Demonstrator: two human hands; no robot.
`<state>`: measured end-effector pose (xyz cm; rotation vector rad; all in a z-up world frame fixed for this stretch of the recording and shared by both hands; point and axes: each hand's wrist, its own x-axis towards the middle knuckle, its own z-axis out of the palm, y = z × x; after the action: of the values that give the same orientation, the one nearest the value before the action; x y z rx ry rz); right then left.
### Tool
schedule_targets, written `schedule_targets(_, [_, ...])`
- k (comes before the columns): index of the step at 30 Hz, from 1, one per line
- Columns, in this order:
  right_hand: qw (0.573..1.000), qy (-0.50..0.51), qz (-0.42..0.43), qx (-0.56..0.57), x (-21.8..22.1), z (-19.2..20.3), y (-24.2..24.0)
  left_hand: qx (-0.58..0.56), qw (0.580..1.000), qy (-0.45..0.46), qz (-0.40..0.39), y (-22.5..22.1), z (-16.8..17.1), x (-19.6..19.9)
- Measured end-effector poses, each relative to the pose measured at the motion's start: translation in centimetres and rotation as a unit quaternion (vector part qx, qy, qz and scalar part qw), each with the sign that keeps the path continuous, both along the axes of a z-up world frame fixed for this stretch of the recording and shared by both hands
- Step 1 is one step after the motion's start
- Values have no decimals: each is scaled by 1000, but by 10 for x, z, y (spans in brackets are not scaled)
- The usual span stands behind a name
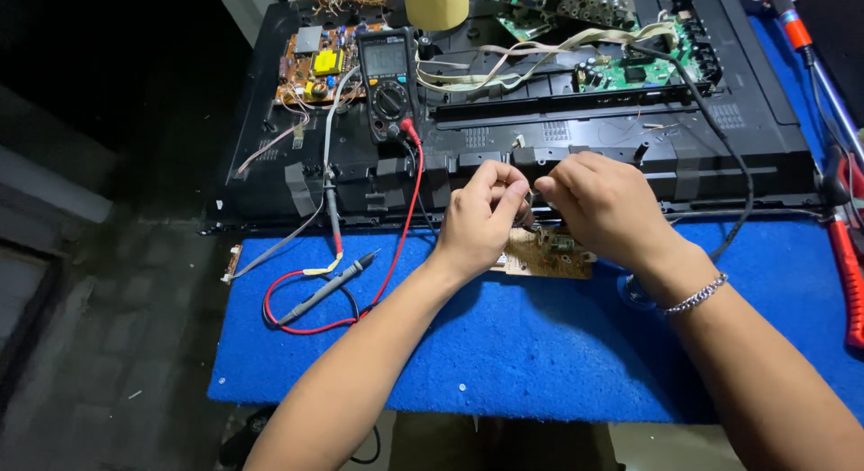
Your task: Soldering wires to a circuit board as part of an electronics repair task
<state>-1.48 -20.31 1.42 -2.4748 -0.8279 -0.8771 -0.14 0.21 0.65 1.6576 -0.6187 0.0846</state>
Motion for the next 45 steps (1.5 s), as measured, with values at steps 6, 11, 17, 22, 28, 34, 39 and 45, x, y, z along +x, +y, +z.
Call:
schedule_targets(6, [991, 92, -55, 81, -4, 11, -7, -10, 1000, -7, 3, 0, -4, 2])
schedule_targets(11, [998, 42, 30, 30, -19, 45, 19, 1, 1000, -9, 16, 0, 1, 0])
schedule_targets(17, [1000, -4, 21, -15, -9, 21, 11, 16, 1000, -4, 23, -4, -3, 2])
schedule_targets(22, [1000, -7, 11, -5, -5, 13, 6, 9, 1000, 3, 17, -3, -7, 4])
schedule_targets(28, [996, 73, -39, 34, -7, 6, 3, 7, 1000, 9, 9, -3, -9, 4])
schedule_targets(34, [994, 66, -30, 83, -16, 31, 11, 5, 1000, 5, 12, -1, 1, 0])
schedule_targets(39, [996, 65, 55, 38, -15, 26, 17, 28, 999, -4, 24, 0, 0, 1])
schedule_targets(45, [996, 45, 67, 32, -7, 16, 9, 27, 999, -5, 16, -1, -4, 2])
